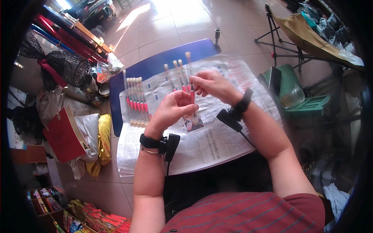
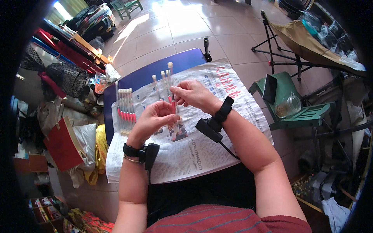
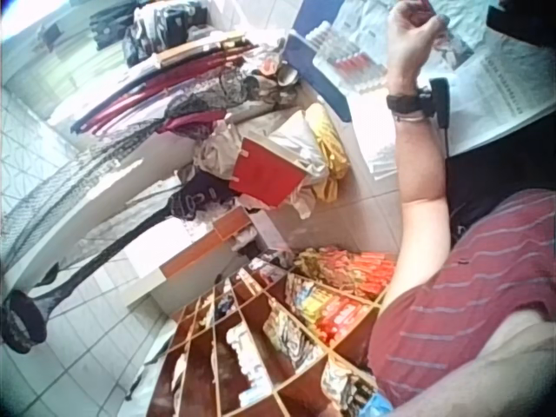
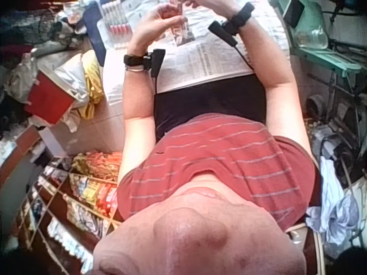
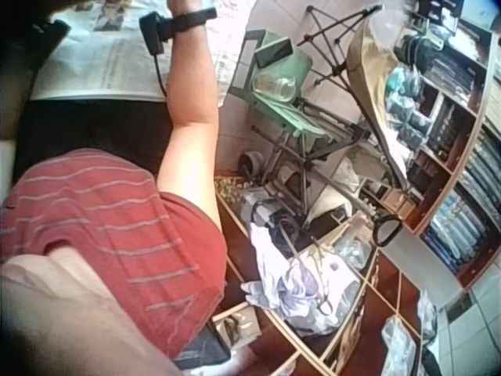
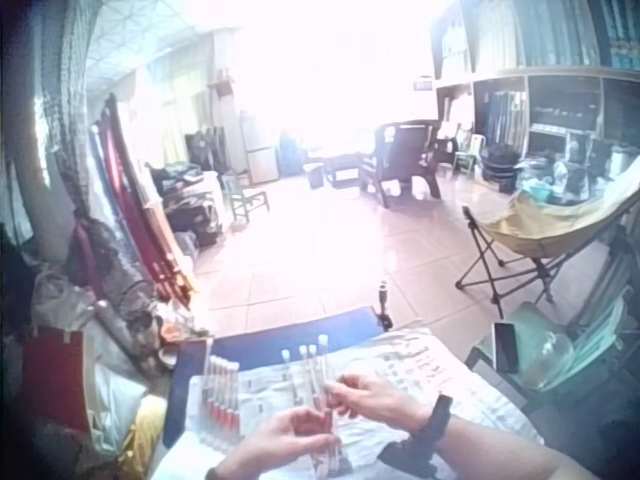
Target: Organizing small plastic tubes containing pink thread or lures on a table.
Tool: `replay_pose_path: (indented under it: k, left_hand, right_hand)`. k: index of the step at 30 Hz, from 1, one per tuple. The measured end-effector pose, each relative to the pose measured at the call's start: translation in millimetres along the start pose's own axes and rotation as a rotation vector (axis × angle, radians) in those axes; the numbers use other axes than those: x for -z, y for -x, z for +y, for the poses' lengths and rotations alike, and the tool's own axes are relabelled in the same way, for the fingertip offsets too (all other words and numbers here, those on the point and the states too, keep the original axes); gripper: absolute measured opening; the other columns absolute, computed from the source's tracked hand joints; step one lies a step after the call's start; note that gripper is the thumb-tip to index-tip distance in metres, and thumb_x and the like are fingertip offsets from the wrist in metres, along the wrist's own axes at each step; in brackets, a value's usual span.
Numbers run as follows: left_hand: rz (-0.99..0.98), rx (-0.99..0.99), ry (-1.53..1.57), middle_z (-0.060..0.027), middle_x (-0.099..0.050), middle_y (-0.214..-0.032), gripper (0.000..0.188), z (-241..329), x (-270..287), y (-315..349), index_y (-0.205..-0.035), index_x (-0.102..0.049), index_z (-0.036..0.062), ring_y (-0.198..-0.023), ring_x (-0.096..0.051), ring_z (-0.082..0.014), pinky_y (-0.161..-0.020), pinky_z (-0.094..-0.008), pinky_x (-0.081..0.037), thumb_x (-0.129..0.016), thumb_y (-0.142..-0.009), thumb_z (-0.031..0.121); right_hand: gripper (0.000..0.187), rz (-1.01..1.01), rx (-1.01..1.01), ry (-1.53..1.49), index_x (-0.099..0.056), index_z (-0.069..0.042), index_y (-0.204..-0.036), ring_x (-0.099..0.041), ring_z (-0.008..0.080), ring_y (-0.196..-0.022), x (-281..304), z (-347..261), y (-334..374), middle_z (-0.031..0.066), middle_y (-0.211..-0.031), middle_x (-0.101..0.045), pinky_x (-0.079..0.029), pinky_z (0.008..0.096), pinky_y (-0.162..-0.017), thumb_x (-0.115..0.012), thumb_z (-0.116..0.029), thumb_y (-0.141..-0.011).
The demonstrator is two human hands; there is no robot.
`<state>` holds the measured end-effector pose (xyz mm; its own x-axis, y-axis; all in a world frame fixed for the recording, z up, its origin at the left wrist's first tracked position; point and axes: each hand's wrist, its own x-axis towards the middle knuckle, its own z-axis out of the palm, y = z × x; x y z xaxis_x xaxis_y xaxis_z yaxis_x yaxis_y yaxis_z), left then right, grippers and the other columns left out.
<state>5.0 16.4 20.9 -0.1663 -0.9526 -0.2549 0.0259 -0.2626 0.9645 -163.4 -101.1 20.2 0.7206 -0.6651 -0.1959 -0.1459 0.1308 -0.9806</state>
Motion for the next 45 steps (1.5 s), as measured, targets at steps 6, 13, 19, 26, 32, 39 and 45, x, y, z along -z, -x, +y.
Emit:
replay_pose_path:
  k: [6, 13, 19, 26, 32, 39, 45]
  left_hand:
    - [0.209, -0.02, -0.082, -0.0105, -0.07, -0.088, 0.027, 4, -5, -1, -0.101, -0.06, -0.0027, -0.076, -0.065, -0.0105, -0.065, -0.0244, -0.054, -0.075, -0.083, 0.011]
    - [0.394, -0.116, -0.297, -0.0117, -0.071, -0.087, 0.027, -7, 3, -5, -0.1, -0.063, -0.0023, -0.076, -0.067, -0.0136, -0.066, -0.0263, -0.053, -0.073, -0.085, 0.018]
    - [0.906, -0.141, -1.15, -0.0216, -0.064, -0.1, 0.03, -21, 45, 10, -0.104, -0.061, -0.003, -0.096, -0.064, -0.0333, -0.08, -0.0385, -0.052, -0.069, -0.083, 0.017]
    - [0.889, 0.351, -1.266, -0.0251, -0.057, -0.113, 0.029, -21, 48, 16, -0.106, -0.06, -0.0024, -0.106, -0.058, -0.0406, -0.094, -0.0439, -0.048, -0.065, -0.082, 0.013]
    - [0.879, 0.345, -1.302, -0.0265, -0.058, -0.113, 0.023, -21, 49, 15, -0.102, -0.063, -0.0031, -0.107, -0.059, -0.0402, -0.092, -0.0438, -0.05, -0.06, -0.082, 0.008]
    - [0.852, 0.334, -1.27, -0.0268, -0.058, -0.112, 0.023, -24, 49, 15, -0.102, -0.062, -0.0032, -0.103, -0.061, -0.0414, -0.09, -0.0449, -0.05, -0.057, -0.081, 0.004]
    - [0.811, 0.34, -1.19, -0.0249, -0.063, -0.105, 0.036, -28, 50, 9, -0.113, -0.056, -0.0012, -0.1, -0.061, -0.0407, -0.09, -0.0461, -0.049, -0.058, -0.077, 0.003]
  right_hand:
    - [0.027, -0.054, 0.057, 0.122, -0.064, -0.001, -0.099, -0.059, 0.0083, -0.072, -1, 4, 1, 0.002, -0.082, -0.064, -0.049, 0.0219, -0.062, -0.064, -0.027, -0.093]
    - [0.037, -0.105, 0.05, 0.149, -0.064, 0.004, -0.102, -0.063, 0.012, -0.076, 3, 11, -3, 0.0069, -0.085, -0.067, -0.051, 0.0263, -0.066, -0.069, -0.029, -0.086]
    - [0.035, 0.086, 0.031, 0.357, -0.067, 0.005, -0.099, -0.066, 0.0162, -0.076, 10, 16, -6, 0.0106, -0.081, -0.069, -0.053, 0.0293, -0.07, -0.069, -0.026, -0.082]
    - [0.039, 0.164, -0.014, 0.485, -0.065, 0.006, -0.107, -0.07, 0.0205, -0.081, 10, 25, -12, 0.0164, -0.088, -0.071, -0.055, 0.0329, -0.075, -0.067, -0.025, -0.083]
    - [0.034, 0.113, -0.021, 0.375, -0.06, 0.007, -0.115, -0.07, 0.0194, -0.078, 10, 29, -14, 0.0178, -0.09, -0.071, -0.056, 0.0308, -0.071, -0.06, -0.012, -0.087]
    - [0.03, 0.089, 0.023, 0.364, -0.06, 0.008, -0.114, -0.07, 0.0189, -0.077, 8, 31, -14, 0.0175, -0.089, -0.07, -0.056, 0.0313, -0.069, -0.053, -0.004, -0.087]
    - [0.03, 0.111, 0.076, 0.376, -0.06, 0.007, -0.113, -0.07, 0.0189, -0.078, 6, 26, -12, 0.0166, -0.089, -0.07, -0.056, 0.0306, -0.069, -0.049, -0.003, -0.088]
